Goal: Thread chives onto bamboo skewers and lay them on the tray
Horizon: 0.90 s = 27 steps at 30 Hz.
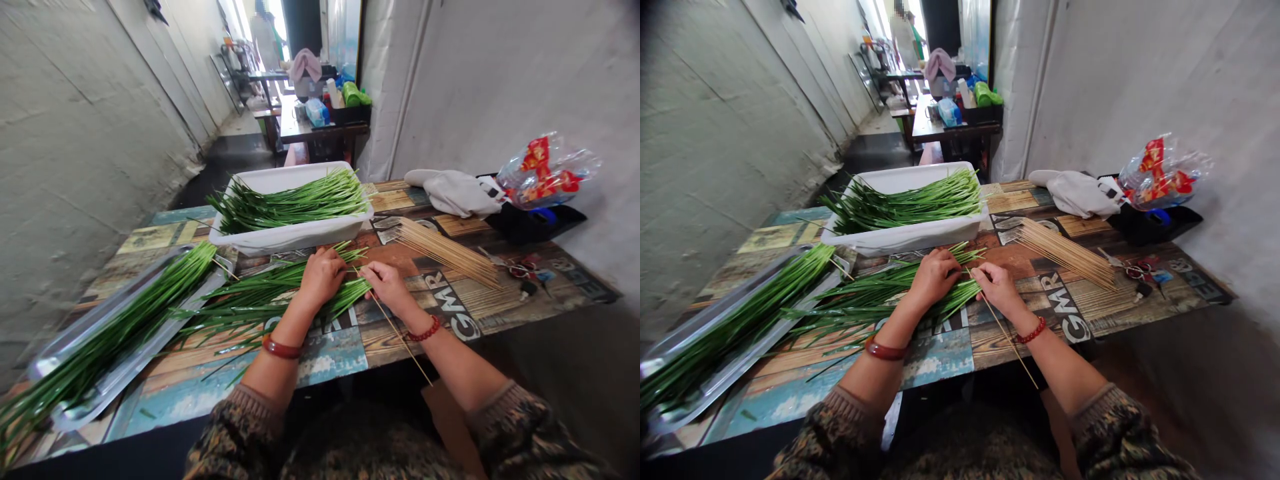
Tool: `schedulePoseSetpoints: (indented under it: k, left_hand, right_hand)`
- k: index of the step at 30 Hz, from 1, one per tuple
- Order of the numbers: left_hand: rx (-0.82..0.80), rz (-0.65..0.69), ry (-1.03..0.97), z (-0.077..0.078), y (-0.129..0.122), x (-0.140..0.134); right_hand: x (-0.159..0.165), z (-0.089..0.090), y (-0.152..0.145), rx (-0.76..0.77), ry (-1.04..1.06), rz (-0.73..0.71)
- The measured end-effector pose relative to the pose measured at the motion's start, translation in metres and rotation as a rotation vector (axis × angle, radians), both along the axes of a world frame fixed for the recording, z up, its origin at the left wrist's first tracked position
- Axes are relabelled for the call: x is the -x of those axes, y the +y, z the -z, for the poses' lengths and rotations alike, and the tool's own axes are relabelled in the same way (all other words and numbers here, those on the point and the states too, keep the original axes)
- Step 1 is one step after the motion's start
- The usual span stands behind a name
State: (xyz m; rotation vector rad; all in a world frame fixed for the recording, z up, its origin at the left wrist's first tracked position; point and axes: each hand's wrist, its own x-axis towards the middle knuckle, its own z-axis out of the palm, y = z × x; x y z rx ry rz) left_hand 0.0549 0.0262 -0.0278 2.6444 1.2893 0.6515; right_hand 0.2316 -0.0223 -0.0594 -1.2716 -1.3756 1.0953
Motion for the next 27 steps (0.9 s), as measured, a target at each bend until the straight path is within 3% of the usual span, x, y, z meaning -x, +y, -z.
schedulePoseSetpoints:
  k: [3, 8, 13, 27]
  left_hand:
    - [0.027, -0.046, -0.164, -0.0031, -0.0007, -0.0004]
    - [0.260, -0.043, -0.450, -0.0043, -0.0026, -0.0006]
    - [0.326, -0.039, -0.487, -0.0038, -0.0034, -0.0032]
    - [0.295, -0.018, -0.489, -0.0085, -0.0058, -0.0059]
  right_hand:
    - [0.0008, -0.0009, -0.0003, -0.025, -0.027, 0.003]
    - [0.0026, -0.0014, -0.0011, -0.059, -0.080, 0.022]
    - [0.0027, -0.0010, -0.0015, -0.090, -0.055, 0.030]
    - [0.0035, -0.0049, -0.0033, -0.119, -0.067, 0.015]
